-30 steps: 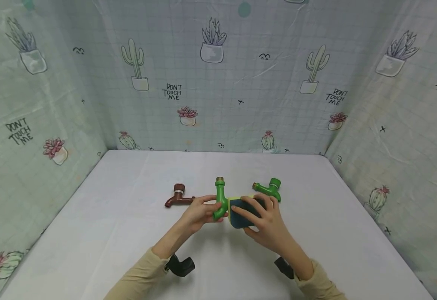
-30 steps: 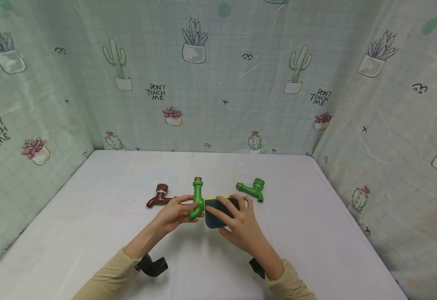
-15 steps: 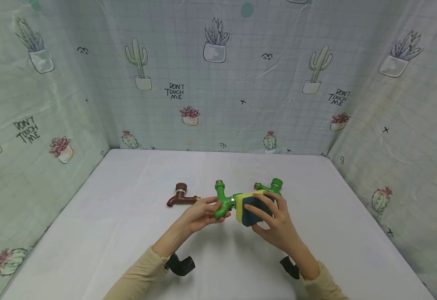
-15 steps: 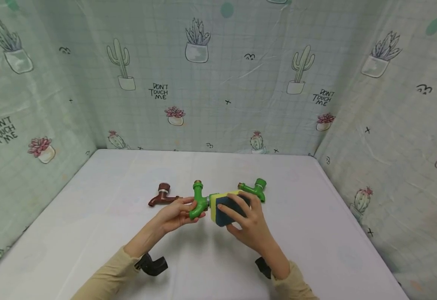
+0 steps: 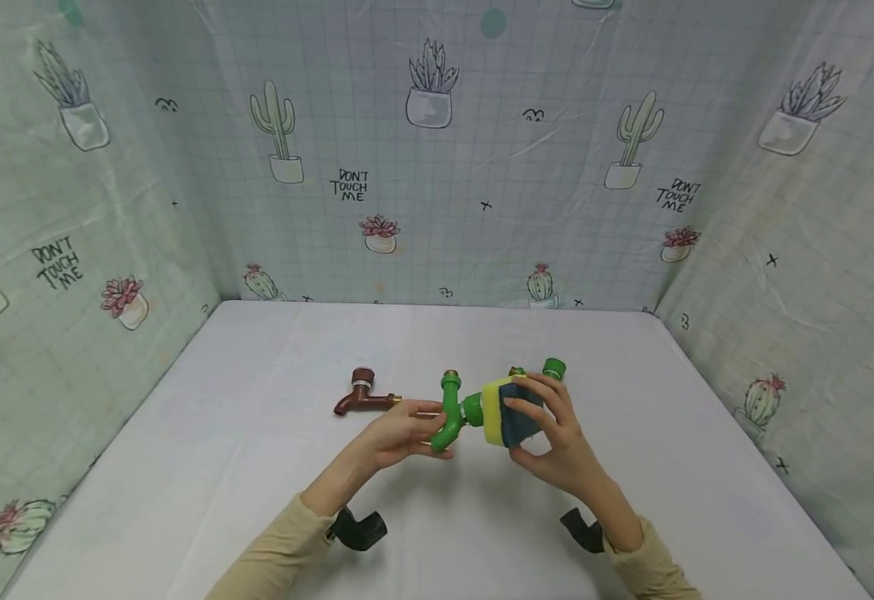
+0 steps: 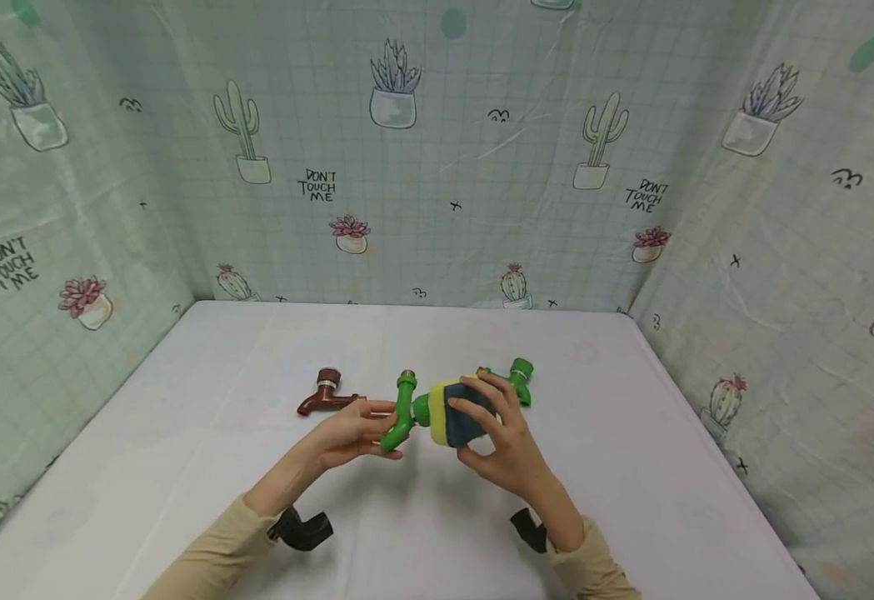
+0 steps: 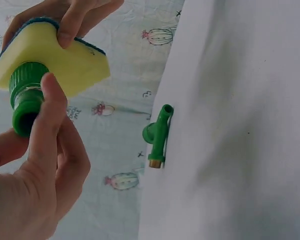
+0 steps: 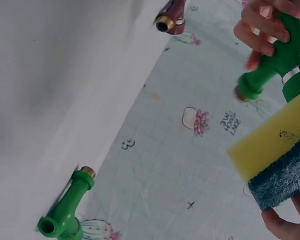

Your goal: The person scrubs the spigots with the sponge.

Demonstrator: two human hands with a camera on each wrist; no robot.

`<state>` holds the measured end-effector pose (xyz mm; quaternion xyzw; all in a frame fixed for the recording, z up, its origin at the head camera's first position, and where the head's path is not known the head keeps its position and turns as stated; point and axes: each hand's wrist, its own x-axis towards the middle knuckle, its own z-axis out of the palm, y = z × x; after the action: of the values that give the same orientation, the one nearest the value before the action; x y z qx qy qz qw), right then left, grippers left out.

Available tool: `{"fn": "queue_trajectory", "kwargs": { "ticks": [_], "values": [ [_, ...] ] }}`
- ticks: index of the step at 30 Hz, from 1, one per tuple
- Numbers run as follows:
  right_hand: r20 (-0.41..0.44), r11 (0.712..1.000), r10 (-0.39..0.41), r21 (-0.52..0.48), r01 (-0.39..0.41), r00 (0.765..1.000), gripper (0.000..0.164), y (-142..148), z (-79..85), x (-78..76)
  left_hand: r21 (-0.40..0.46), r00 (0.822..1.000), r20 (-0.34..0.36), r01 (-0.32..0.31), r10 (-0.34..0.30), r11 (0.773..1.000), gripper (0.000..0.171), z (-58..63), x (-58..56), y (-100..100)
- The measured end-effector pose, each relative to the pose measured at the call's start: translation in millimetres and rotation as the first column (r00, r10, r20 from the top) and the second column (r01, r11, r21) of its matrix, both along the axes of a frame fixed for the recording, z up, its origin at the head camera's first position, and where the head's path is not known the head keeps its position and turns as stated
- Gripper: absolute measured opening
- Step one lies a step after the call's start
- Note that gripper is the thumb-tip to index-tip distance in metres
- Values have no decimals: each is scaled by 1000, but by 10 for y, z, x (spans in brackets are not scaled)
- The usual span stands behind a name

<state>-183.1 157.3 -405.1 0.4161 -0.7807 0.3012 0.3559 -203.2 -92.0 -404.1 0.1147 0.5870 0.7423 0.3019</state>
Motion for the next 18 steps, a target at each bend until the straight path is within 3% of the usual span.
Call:
{"fn": "queue_trajectory", "kwargs": {
  "ticks": [5, 9, 13, 18],
  "values": [
    [3, 999, 44, 1, -44, 999, 52, -37, 58, 13, -51, 994, -101, -37, 32, 998, 53, 21, 38, 34],
    [29, 997, 59, 49, -60, 998, 50, -44, 111, 18, -76, 991, -129, 35, -44, 997, 48, 35, 50, 61],
    [71, 990, 70, 119, -78, 995, 46, -27, 147, 29, -78, 986, -125, 105, -114, 991, 46, 24, 42, 90],
    [127, 983, 68, 163, -88, 990, 51, 25, 194, 30, -68, 987, -87, 128, -134, 989, 44, 2, 31, 98]
  ]
}}
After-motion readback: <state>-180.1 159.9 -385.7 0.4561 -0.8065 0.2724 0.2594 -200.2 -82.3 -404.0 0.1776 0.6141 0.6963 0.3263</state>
